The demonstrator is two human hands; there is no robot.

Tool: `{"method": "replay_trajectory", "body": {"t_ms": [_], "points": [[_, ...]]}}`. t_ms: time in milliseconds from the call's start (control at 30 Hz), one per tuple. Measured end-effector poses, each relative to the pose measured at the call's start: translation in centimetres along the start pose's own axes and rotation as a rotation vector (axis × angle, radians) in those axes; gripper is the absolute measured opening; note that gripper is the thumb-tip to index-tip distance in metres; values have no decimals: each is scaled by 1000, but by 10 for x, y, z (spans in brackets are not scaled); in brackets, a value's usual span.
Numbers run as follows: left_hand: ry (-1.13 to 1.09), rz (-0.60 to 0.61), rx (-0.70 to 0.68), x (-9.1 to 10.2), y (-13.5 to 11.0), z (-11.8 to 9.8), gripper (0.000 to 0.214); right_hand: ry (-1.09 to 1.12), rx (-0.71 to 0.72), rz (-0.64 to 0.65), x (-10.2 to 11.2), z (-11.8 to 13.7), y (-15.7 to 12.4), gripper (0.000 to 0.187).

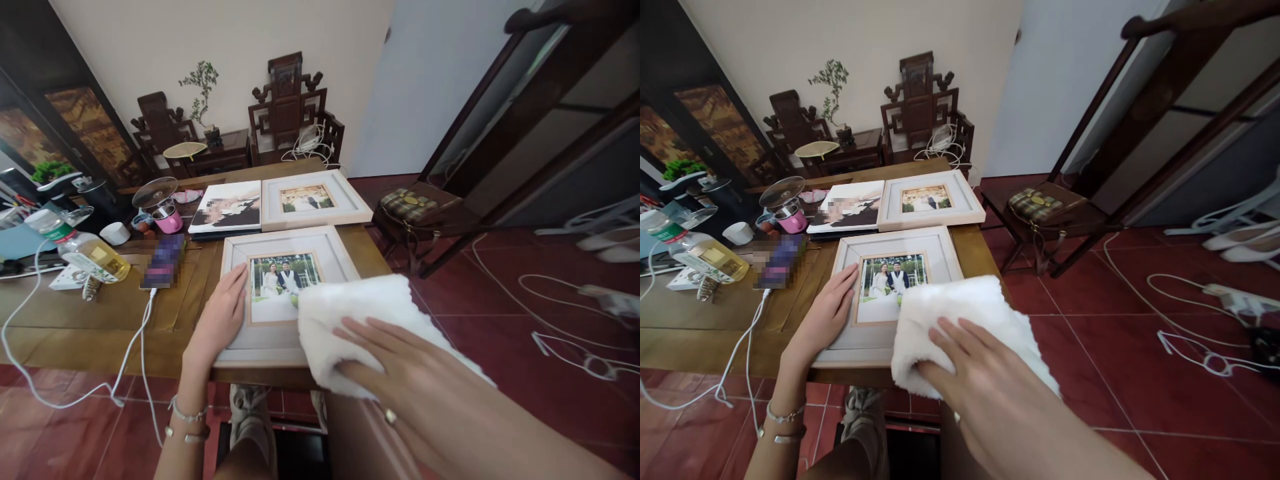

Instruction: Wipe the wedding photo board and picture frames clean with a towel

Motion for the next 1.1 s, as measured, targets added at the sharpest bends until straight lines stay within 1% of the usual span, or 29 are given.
{"method": "replay_trajectory", "body": {"t_ms": [67, 133, 167, 233, 333, 400, 433, 500, 567, 633, 733, 867, 933, 1000, 1033, 1100], "points": [[9, 10, -16, 0, 0, -1, 45, 13, -9, -17, 3, 6, -3, 50], [25, 13, -37, -1, 1, -1, 45, 6, -15, -3, -3, 0, 2, 52], [37, 14, -46, -1, 1, -1, 45, -5, -21, 16, -9, -8, 7, 54], [60, 16, -67, -2, 1, 0, 46, -38, -41, 30, -22, -32, 21, 53], [83, 22, -90, -5, 1, 0, 46, -90, -110, -20, -34, -76, 45, 44], [92, 20, -91, -5, 0, 0, 47, -111, -149, -17, -41, -101, 61, 43], [95, 17, -87, -5, 0, 1, 47, -119, -155, -2, -43, -108, 67, 43], [91, 5, -78, -4, 0, 1, 46, -135, -147, 32, -46, -114, 76, 43], [73, -11, -72, -3, 0, 0, 46, -151, -140, 56, -46, -109, 77, 44], [52, -20, -74, -2, 0, -1, 46, -160, -131, 72, -42, -96, 70, 42], [33, -18, -73, -1, 0, -3, 46, -160, -81, 74, -32, -62, 46, 43], [32, -16, -50, -1, 0, -3, 46, -114, -3, 33, -9, -12, 8, 54], [34, -11, -49, -1, 0, -4, 46, -84, 12, 4, 1, 4, -4, 52], [38, -5, -60, -2, 0, -4, 46, -46, 6, 6, 3, 7, -6, 54], [42, -3, -68, -2, 0, -3, 46, -31, -7, 17, 1, 3, -4, 56], [50, 4, -88, -3, 1, -3, 46, -24, -44, 36, -7, -16, 6, 56]]}}
Point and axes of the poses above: each hand's wrist, its own y-axis towards the middle knuckle, its own x-axis out of the back of the hand, z = x × y, the point moved 8 cm from there along y, towards the middle knuckle, and after that the axes turned 5 degrees about y, right-handed, at the moved point
